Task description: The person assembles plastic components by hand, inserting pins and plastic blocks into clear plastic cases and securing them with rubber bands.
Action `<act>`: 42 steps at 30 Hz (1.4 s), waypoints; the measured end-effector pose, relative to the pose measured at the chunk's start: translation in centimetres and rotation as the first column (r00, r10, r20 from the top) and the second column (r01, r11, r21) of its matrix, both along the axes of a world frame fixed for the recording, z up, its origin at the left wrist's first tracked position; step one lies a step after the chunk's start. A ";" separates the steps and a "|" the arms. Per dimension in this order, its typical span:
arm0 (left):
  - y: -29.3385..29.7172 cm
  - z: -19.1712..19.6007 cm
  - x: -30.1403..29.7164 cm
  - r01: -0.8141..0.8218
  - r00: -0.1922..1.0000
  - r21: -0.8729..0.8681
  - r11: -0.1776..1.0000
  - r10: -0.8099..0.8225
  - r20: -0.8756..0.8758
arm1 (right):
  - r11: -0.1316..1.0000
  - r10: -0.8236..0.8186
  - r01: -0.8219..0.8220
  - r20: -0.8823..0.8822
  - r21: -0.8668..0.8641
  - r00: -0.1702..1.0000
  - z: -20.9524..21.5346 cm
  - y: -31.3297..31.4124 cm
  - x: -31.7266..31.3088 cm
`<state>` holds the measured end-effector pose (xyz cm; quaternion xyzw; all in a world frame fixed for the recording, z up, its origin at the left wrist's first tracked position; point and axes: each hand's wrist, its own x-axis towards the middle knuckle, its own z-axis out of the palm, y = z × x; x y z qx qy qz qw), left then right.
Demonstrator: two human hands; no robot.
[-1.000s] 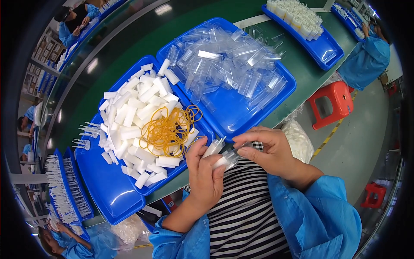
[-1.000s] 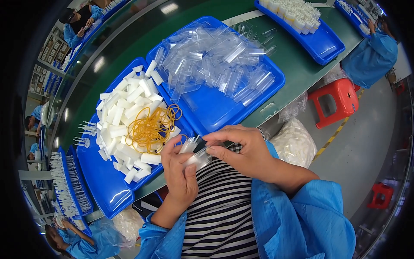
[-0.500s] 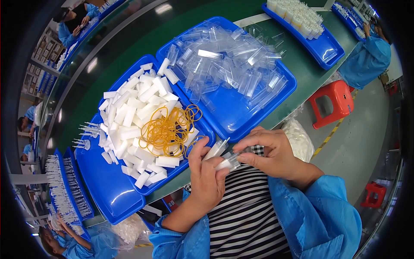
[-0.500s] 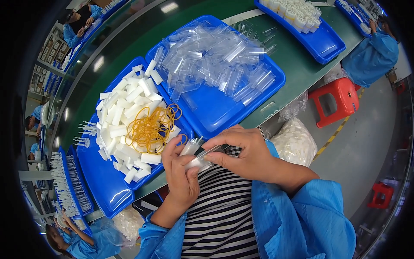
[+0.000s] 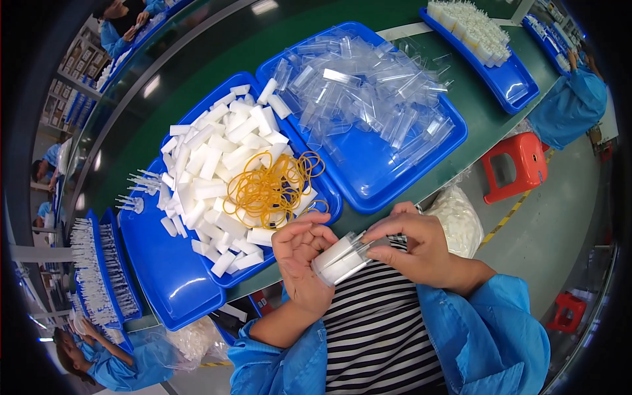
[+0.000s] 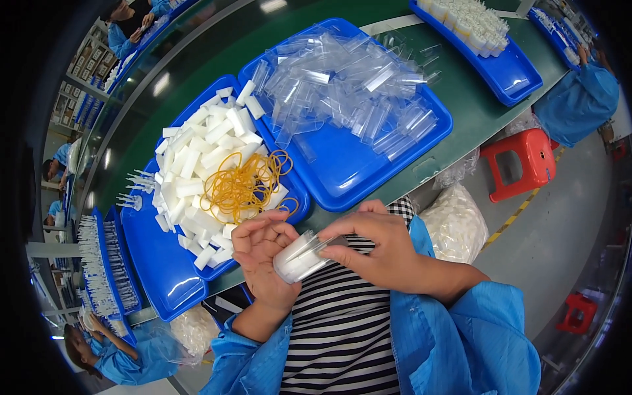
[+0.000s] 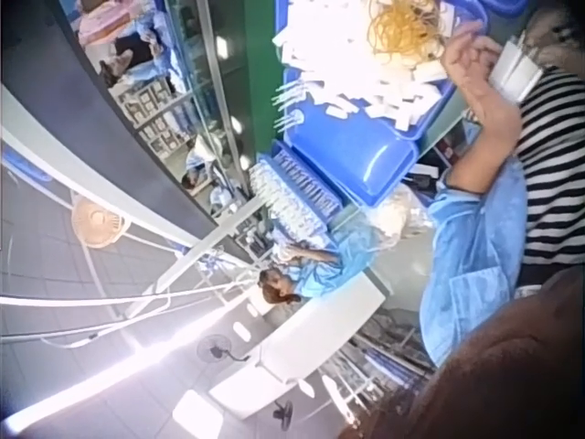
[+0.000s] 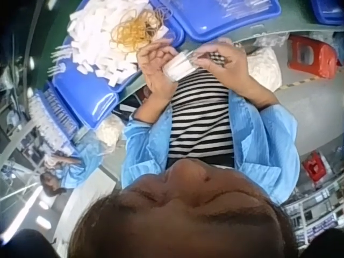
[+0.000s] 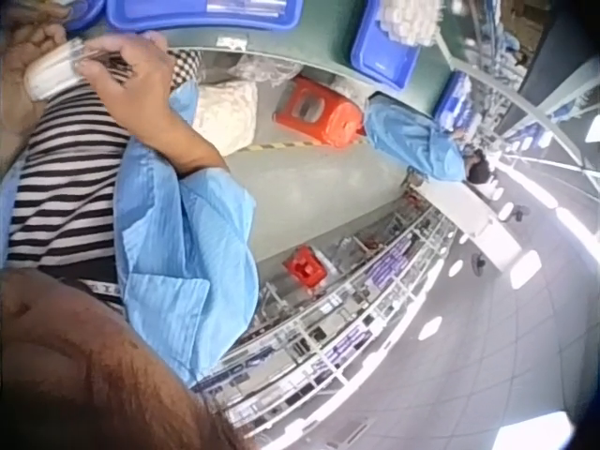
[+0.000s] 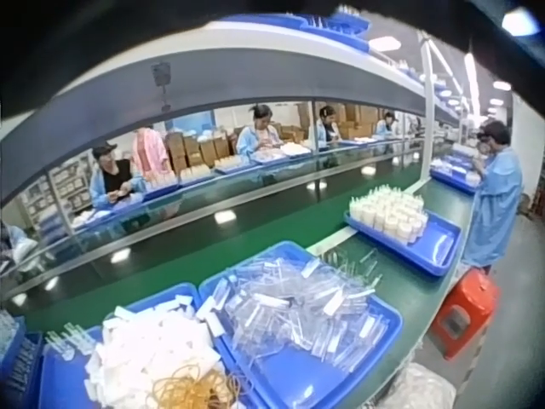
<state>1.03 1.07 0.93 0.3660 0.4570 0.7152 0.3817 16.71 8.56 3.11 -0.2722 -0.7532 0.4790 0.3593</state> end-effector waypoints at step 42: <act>-0.5 1.0 0.2 0.585 0.742 -0.160 0.795 -0.444 0.502 | 0.893 0.028 -0.100 0.167 0.439 0.986 2.2 0.5 -1.1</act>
